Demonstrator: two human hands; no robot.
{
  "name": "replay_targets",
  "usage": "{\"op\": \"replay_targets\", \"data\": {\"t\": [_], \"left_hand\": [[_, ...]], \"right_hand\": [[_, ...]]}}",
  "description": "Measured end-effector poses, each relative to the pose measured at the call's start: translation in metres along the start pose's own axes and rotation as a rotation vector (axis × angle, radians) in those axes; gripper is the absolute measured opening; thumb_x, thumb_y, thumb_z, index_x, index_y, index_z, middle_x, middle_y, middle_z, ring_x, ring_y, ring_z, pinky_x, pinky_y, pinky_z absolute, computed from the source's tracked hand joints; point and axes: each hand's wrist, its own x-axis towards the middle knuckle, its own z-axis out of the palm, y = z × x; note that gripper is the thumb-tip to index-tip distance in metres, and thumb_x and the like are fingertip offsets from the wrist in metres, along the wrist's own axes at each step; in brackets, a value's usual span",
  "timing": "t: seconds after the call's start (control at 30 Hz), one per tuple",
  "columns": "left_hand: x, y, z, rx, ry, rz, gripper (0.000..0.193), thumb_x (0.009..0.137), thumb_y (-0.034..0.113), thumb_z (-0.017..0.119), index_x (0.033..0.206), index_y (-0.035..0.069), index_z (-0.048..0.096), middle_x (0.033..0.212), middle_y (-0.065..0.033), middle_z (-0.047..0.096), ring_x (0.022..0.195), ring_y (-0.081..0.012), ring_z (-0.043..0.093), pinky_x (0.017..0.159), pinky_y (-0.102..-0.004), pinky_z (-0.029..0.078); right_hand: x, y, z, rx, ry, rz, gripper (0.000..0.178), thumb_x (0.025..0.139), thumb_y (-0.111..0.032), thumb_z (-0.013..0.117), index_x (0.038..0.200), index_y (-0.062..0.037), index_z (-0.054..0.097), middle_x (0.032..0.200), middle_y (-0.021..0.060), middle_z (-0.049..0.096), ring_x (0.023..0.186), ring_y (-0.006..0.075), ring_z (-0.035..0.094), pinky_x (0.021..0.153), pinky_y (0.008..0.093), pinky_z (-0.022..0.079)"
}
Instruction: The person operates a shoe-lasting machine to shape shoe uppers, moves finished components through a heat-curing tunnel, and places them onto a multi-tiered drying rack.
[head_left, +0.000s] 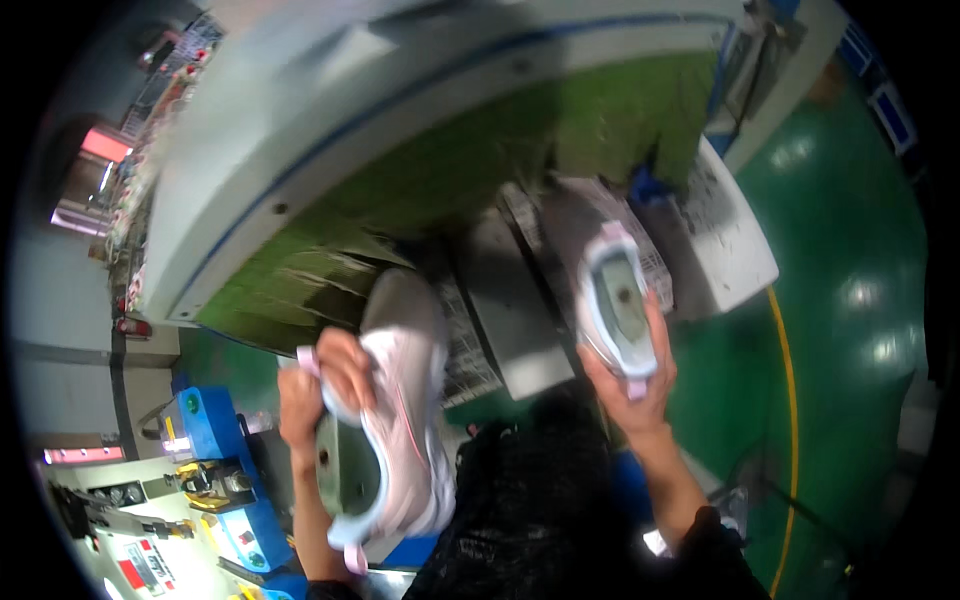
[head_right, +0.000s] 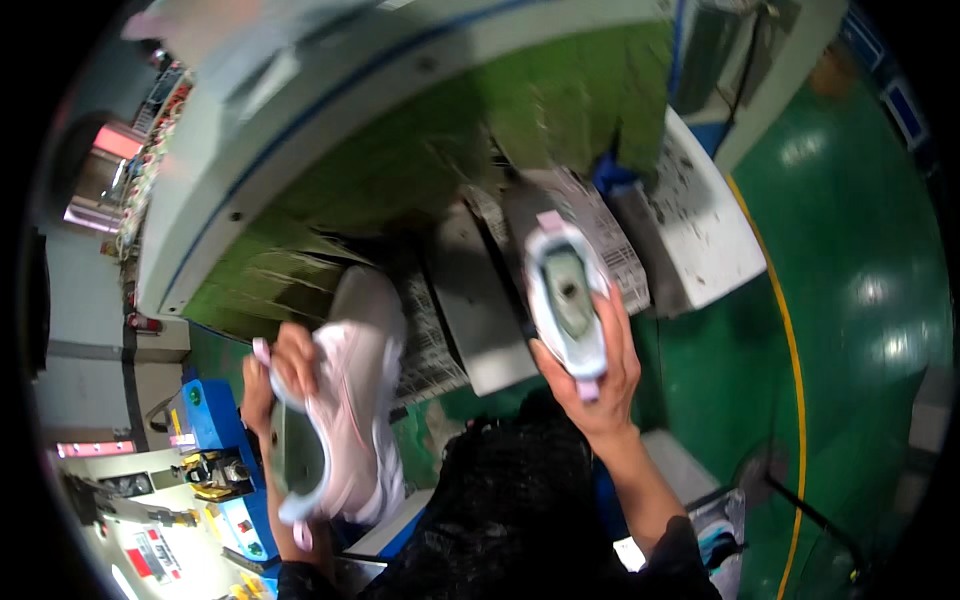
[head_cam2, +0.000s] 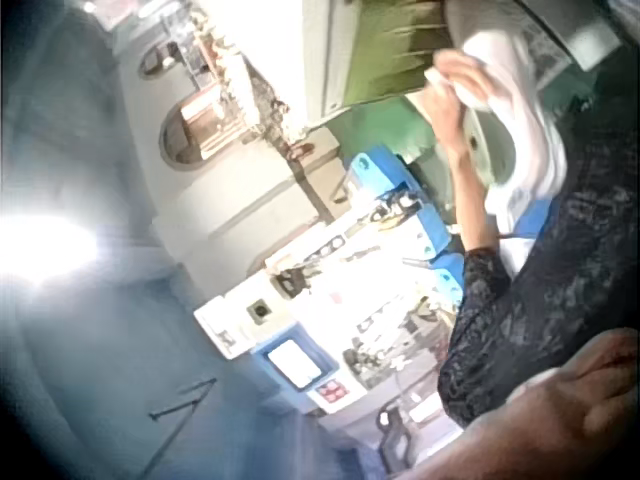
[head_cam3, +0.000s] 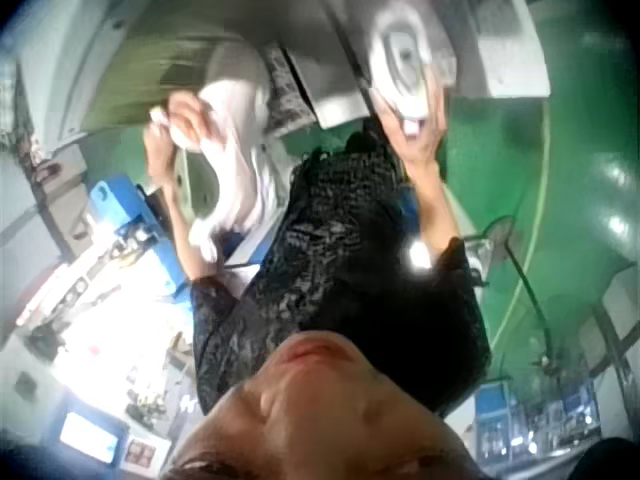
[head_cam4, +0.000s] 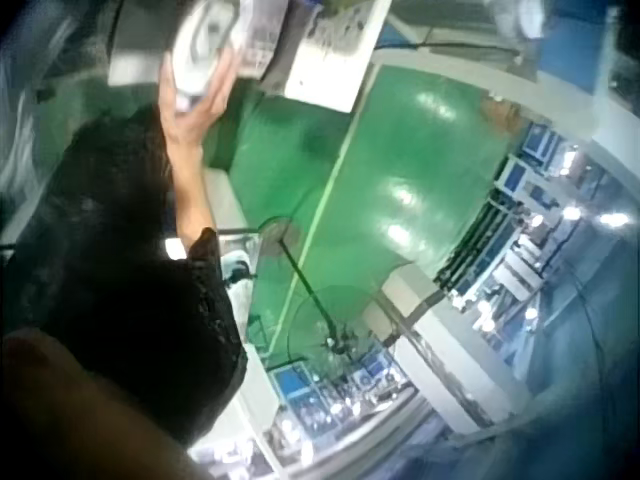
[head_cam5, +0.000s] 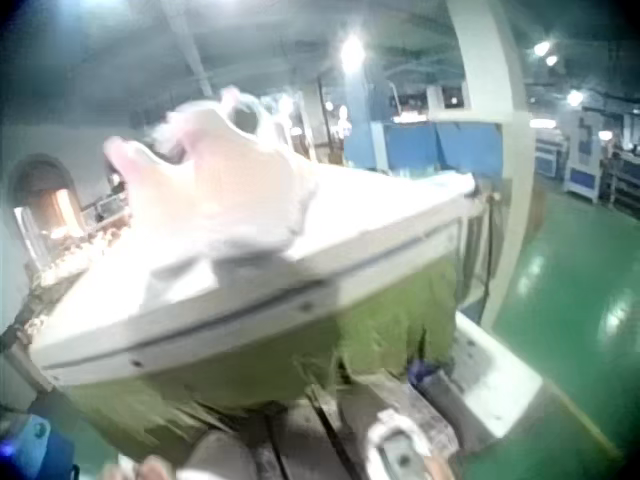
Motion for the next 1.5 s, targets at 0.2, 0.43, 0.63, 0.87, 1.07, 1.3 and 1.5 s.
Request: {"op": "replay_targets", "data": {"t": [0.2, 0.43, 0.63, 0.87, 1.07, 1.3, 1.5], "left_hand": [[0.064, -0.004, 0.056, -0.185, -0.15, -0.484, 0.039, 0.098, 0.025, 0.04, 0.085, -0.005, 0.061, 0.085, -0.0115, 0.063, 0.082, -0.0201, 0.058, 0.084, -0.0302, 0.042], [0.023, 0.03, 0.093, -0.094, 0.293, -0.592, 0.058, 0.09, 0.018, 0.058, 0.139, 0.0, 0.033, 0.128, -0.0124, 0.05, 0.113, -0.0196, 0.05, 0.099, -0.0303, 0.037], [-0.003, 0.034, 0.11, 0.203, 0.253, -0.602, 0.085, 0.075, 0.011, 0.068, 0.144, -0.003, 0.018, 0.137, -0.0203, 0.039, 0.125, -0.0287, 0.04, 0.105, -0.0365, 0.032], [0.008, 0.032, 0.109, 0.22, 0.227, -0.668, 0.088, 0.072, 0.009, 0.063, 0.146, 0.0, 0.016, 0.139, -0.0215, 0.035, 0.127, -0.0295, 0.038, 0.106, -0.0352, 0.031], [0.003, 0.021, 0.097, 0.2, 0.259, -0.648, 0.09, 0.071, 0.012, 0.065, 0.146, 0.001, 0.017, 0.138, -0.0217, 0.037, 0.122, -0.0295, 0.042, 0.102, -0.0344, 0.035], [0.005, 0.025, 0.094, 0.21, 0.342, -0.666, 0.086, 0.072, 0.016, 0.067, 0.144, -0.002, 0.023, 0.136, -0.0216, 0.039, 0.12, -0.0285, 0.044, 0.102, -0.0347, 0.035], [-0.005, 0.019, 0.089, 0.242, 0.344, -0.606, 0.081, 0.078, 0.013, 0.067, 0.144, -0.002, 0.023, 0.142, -0.0205, 0.034, 0.129, -0.027, 0.037, 0.107, -0.0342, 0.028]], "right_hand": [[0.067, -0.022, -0.085, 0.259, -0.183, -0.339, 0.078, 0.065, -0.022, 0.078, 0.129, 0.0058, 0.043, 0.13, 0.0259, 0.048, 0.119, 0.0367, 0.051, 0.099, 0.0386, 0.041], [0.18, -0.019, -0.029, -0.11, -0.55, -0.303, 0.028, 0.085, -0.028, 0.063, 0.097, -0.0042, 0.07, 0.074, 0.0108, 0.068, 0.07, 0.0247, 0.066, 0.068, 0.0315, 0.051], [0.222, -0.025, -0.023, 0.013, -0.951, -0.038, 0.027, 0.086, -0.026, 0.067, 0.1, -0.0029, 0.071, 0.084, 0.004, 0.068, 0.074, 0.0105, 0.059, 0.063, 0.0245, 0.049], [0.23, -0.013, -0.018, 0.055, -1.057, 0.078, 0.028, 0.088, -0.027, 0.065, 0.106, -0.0055, 0.069, 0.091, 0.0049, 0.068, 0.085, 0.0139, 0.061, 0.074, 0.0283, 0.054], [0.226, -0.019, -0.01, 0.057, -1.055, 0.125, 0.027, 0.09, -0.026, 0.062, 0.108, -0.0066, 0.067, 0.097, 0.0004, 0.068, 0.089, 0.0092, 0.06, 0.074, 0.0268, 0.05], [0.22, -0.023, -0.004, 0.095, -1.028, 0.074, 0.025, 0.09, -0.023, 0.061, 0.108, -0.0055, 0.067, 0.096, 0.0003, 0.068, 0.087, 0.0085, 0.06, 0.075, 0.0248, 0.05], [0.213, -0.02, 0.002, 0.157, -0.959, 0.001, 0.024, 0.091, -0.02, 0.06, 0.106, -0.0031, 0.068, 0.087, 0.0033, 0.067, 0.077, 0.0097, 0.057, 0.07, 0.0266, 0.048]]}}
